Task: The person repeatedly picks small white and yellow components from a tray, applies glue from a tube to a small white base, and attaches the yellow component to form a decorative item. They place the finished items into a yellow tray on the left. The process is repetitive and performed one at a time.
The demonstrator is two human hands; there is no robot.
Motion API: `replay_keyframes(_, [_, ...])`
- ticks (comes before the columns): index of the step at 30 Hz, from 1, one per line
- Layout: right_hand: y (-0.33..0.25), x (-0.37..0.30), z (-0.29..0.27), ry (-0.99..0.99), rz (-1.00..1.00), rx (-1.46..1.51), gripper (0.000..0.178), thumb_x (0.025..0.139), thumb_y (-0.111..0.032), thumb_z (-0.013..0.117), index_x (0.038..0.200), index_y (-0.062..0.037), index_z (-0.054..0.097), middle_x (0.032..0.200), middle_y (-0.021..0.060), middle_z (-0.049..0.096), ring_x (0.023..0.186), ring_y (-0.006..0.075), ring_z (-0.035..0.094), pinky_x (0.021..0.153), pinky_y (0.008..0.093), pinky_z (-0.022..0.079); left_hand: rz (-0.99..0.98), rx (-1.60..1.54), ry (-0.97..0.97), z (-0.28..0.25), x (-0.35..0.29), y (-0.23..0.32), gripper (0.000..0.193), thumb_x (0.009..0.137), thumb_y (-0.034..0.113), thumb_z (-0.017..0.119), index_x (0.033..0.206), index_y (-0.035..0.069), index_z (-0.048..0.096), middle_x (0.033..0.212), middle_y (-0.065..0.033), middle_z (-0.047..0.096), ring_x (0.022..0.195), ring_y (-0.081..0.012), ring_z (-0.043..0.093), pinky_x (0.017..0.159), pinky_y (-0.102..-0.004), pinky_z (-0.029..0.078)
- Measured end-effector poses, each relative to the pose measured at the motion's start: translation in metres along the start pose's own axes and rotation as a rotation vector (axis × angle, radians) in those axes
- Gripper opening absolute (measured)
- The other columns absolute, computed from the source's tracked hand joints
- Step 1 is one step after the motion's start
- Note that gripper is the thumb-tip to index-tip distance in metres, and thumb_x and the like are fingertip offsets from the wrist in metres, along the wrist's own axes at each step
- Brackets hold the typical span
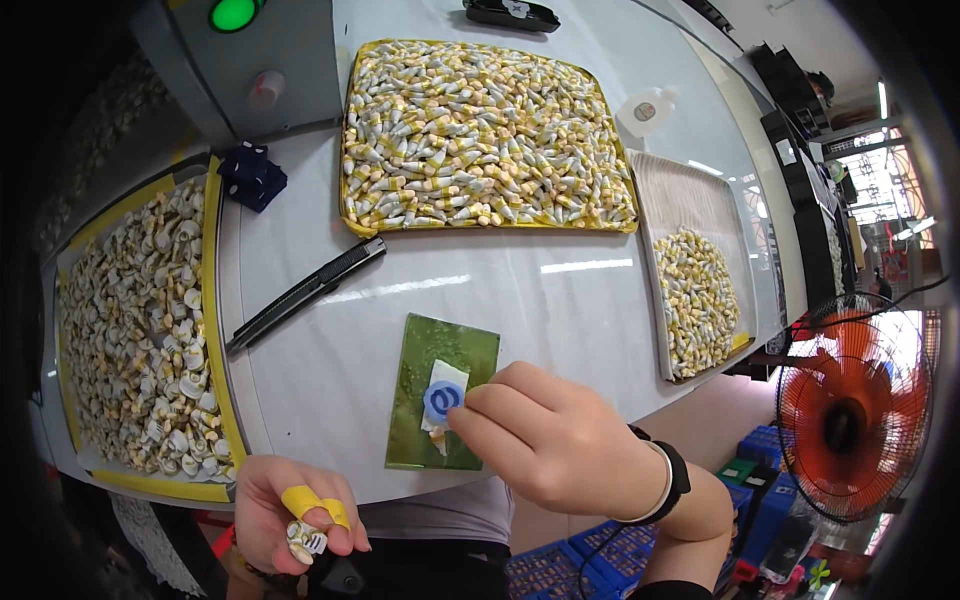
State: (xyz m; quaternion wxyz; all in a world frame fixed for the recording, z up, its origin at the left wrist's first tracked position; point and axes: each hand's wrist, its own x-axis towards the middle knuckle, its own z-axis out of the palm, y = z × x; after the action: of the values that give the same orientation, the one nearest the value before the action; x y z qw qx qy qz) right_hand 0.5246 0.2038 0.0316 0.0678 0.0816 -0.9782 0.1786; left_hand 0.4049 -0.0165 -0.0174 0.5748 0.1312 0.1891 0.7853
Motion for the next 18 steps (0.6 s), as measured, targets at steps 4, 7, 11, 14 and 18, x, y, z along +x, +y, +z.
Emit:
replay_keyframes(4, [-0.004,0.001,-0.001,-0.019,-0.037,-0.056,0.035,0.056,0.001,0.063,0.090,0.0010,0.064,0.085,0.0080,0.059,0.071,0.0206,0.058,0.058,0.0281,0.049,0.040,0.089,0.037,0.003,0.001,0.002,0.035,0.068,-0.001,0.077,0.099,-0.005,0.060,0.093,-0.0187,0.065,0.085,-0.0236,0.063,0.074,-0.0323,0.050])
replay_keyframes(7, [-0.008,0.002,-0.003,-0.019,-0.062,-0.127,0.039,0.054,0.001,0.065,0.093,-0.0014,0.065,0.083,0.0064,0.059,0.069,0.0189,0.058,0.055,0.0275,0.049,0.102,0.292,0.177,0.013,0.003,0.000,0.034,0.069,0.020,0.081,0.090,0.000,0.062,0.078,-0.0131,0.065,0.071,-0.0228,0.062,0.064,-0.0371,0.056])
replay_keyframes(11, [-0.020,-0.002,-0.011,0.255,-0.019,0.173,0.024,0.063,-0.003,0.069,0.086,0.0015,0.065,0.077,0.0076,0.058,0.068,0.0170,0.055,0.056,0.0241,0.047,0.240,0.600,-0.033,0.004,0.007,0.001,0.037,0.068,0.013,0.079,0.097,-0.001,0.060,0.080,-0.0140,0.065,0.070,-0.0234,0.063,0.065,-0.0345,0.054])
replay_keyframes(14, [-0.040,-0.004,-0.005,0.423,0.130,0.567,0.021,0.065,-0.001,0.074,0.085,-0.0030,0.066,0.073,0.0066,0.061,0.063,0.0183,0.057,0.055,0.0263,0.047,0.309,0.703,-0.302,-0.007,0.015,0.005,0.045,0.072,-0.002,0.073,0.113,-0.006,0.054,0.089,-0.0183,0.066,0.070,-0.0281,0.065,0.072,-0.0346,0.052])
replay_keyframes(18, [-0.050,-0.001,-0.006,0.285,0.228,0.673,0.025,0.064,0.001,0.077,0.083,-0.0087,0.064,0.075,0.0063,0.067,0.062,0.0225,0.064,0.055,0.0302,0.053,0.300,0.745,-0.378,-0.007,0.017,0.002,0.044,0.071,0.002,0.074,0.111,-0.004,0.055,0.090,-0.0153,0.066,0.070,-0.0298,0.065,0.076,-0.0364,0.052])
